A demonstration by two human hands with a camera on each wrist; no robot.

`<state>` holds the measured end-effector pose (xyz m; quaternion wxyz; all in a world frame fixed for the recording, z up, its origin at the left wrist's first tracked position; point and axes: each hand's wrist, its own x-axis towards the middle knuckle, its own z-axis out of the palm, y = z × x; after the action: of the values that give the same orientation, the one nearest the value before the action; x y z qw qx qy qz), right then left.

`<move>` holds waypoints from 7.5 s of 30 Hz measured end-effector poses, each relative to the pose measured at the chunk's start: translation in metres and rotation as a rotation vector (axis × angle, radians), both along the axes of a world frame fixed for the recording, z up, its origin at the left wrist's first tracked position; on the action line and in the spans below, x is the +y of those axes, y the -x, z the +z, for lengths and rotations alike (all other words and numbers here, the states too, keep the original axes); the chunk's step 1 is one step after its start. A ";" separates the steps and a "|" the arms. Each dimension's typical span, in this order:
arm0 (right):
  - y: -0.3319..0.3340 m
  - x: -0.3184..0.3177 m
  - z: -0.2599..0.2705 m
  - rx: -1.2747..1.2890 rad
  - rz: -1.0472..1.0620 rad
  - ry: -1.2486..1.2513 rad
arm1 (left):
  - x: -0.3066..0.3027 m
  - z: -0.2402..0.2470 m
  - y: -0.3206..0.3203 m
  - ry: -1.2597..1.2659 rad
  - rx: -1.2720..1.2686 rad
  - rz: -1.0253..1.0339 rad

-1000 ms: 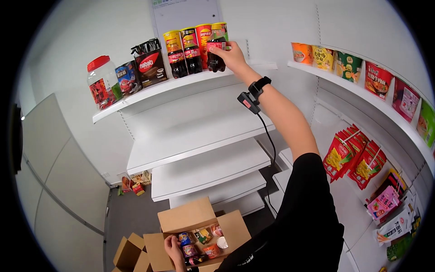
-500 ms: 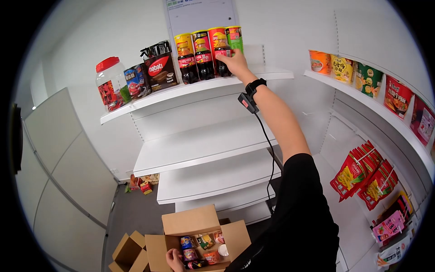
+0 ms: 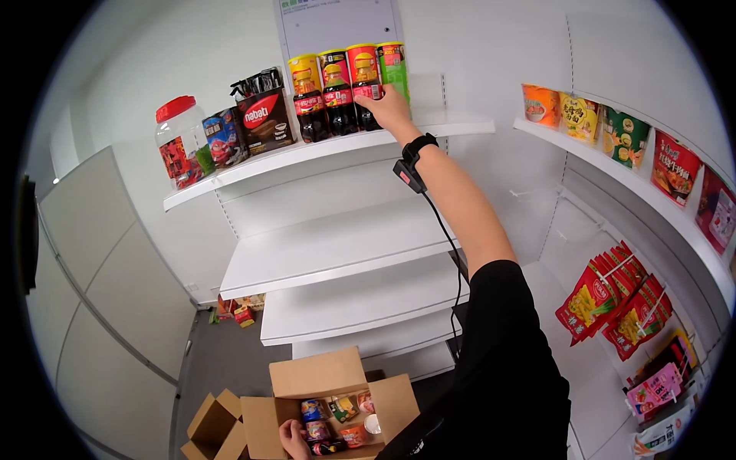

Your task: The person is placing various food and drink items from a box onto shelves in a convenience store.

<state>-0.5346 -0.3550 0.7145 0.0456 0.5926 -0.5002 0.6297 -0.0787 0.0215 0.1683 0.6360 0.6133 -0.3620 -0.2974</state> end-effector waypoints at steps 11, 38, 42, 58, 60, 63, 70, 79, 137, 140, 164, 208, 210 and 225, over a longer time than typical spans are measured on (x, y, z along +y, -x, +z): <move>-0.003 0.002 -0.006 0.032 0.014 -0.023 | 0.012 0.006 0.000 -0.011 0.049 0.007; -0.109 0.147 -0.189 -0.330 0.296 -0.160 | 0.027 -0.016 -0.075 -0.206 0.177 -0.264; -0.128 0.185 -0.249 -0.433 0.378 -0.314 | 0.025 -0.020 -0.078 -0.285 0.190 -0.321; -0.194 0.332 -0.533 -1.340 0.435 -0.935 | 0.022 -0.086 -0.095 -0.455 0.076 -0.497; -0.196 0.348 -0.572 -1.526 0.439 -1.013 | 0.026 -0.095 -0.098 -0.531 0.074 -0.506; -0.207 0.379 -0.595 -1.745 0.351 -1.049 | 0.032 -0.114 -0.100 -0.651 0.027 -0.512; -0.226 0.433 -0.634 -1.922 0.195 -1.181 | 0.038 -0.188 -0.111 -0.778 -0.097 -0.503; -0.228 0.465 -0.674 -1.918 0.118 -1.318 | 0.044 -0.241 -0.120 -1.033 -0.542 -0.590; -0.200 0.501 -0.675 -1.866 0.153 -1.463 | -0.025 -0.293 -0.126 -1.116 -1.196 -0.633; -0.206 0.492 -0.676 -1.837 0.201 -1.460 | -0.025 -0.265 -0.146 -1.055 -1.072 -0.562; -0.284 0.392 -0.624 -1.181 0.555 -1.432 | -0.001 -0.057 -0.071 -0.502 -0.635 -0.766; -0.237 0.329 -0.475 -0.823 0.578 -0.691 | -0.066 0.003 -0.058 -0.308 0.101 -0.760; -0.233 0.327 -0.464 -0.813 0.587 -0.656 | -0.071 0.004 -0.058 -0.262 0.090 -0.762; -0.191 0.313 -0.365 -0.642 0.575 -0.480 | -0.074 0.031 -0.051 -0.116 0.122 -0.756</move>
<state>-0.3439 -0.0419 0.3493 -0.4244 0.4764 -0.4360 0.6347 -0.0276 -0.0527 0.1996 0.4660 0.4526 -0.5066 -0.5669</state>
